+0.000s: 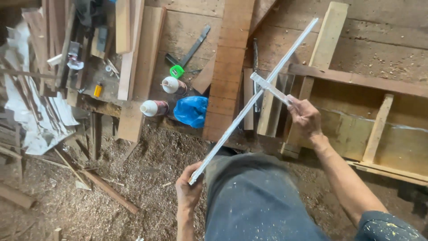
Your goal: Applying wood glue to the edge of a wooden board and spreading it evenly with a small stick.
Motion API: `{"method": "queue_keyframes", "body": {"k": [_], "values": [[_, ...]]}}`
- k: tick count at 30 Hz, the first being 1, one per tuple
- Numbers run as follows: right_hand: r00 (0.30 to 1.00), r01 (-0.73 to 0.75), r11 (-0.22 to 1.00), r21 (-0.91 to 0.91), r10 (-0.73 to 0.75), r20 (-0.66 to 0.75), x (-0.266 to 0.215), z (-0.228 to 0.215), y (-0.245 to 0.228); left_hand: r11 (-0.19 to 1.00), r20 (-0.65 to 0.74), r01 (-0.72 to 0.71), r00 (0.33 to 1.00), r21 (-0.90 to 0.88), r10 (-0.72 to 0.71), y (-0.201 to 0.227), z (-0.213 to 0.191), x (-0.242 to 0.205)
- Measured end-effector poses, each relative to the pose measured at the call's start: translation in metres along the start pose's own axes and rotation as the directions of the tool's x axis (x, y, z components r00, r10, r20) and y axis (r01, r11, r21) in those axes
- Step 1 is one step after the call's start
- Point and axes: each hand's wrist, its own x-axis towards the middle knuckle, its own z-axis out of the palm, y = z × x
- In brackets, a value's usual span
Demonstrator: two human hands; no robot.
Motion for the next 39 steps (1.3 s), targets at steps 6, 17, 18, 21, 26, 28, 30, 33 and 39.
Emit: {"method": "queue_keyframes", "body": {"k": [6,17,18,21,26,28,30,33,39], "values": [[0.978,-0.2,0.976,-0.09,0.205,0.039,0.089,-0.027,0.046,1.0,0.011,-0.007,1.0,-0.02,0.007,-0.01,0.002,0.003],[0.916,-0.391,0.899,-0.199,0.401,0.014,0.191,-0.05,0.167,0.976,0.038,0.197,0.98,-0.097,-0.194,-0.004,0.004,-0.003],[0.912,-0.405,0.897,-0.179,0.411,-0.003,0.199,-0.049,0.184,0.981,0.006,0.187,0.982,-0.057,-0.187,-0.003,0.005,-0.002],[0.914,-0.405,0.87,-0.28,0.393,-0.101,0.216,-0.052,0.225,0.981,-0.041,0.173,0.983,-0.093,-0.177,-0.002,0.008,-0.002],[0.93,-0.331,0.939,0.092,0.341,-0.135,0.211,-0.088,0.19,0.97,-0.098,0.145,0.981,-0.193,-0.166,0.006,0.012,-0.004],[0.81,-0.585,0.791,0.179,0.559,0.177,0.194,-0.105,0.09,0.999,-0.075,0.049,0.996,0.021,-0.047,-0.003,0.009,-0.012],[0.774,-0.633,0.743,0.217,0.614,0.154,0.172,-0.099,0.072,0.999,-0.07,-0.013,0.997,-0.038,0.011,-0.005,0.011,-0.017],[0.804,-0.575,0.766,0.288,0.594,0.026,0.144,-0.076,0.098,0.99,-0.072,-0.121,0.991,-0.072,0.116,-0.016,0.015,-0.017],[0.942,-0.265,0.958,0.107,0.281,-0.183,0.13,-0.007,0.15,0.983,-0.045,-0.073,0.997,-0.167,0.066,-0.007,0.012,-0.012]]}}
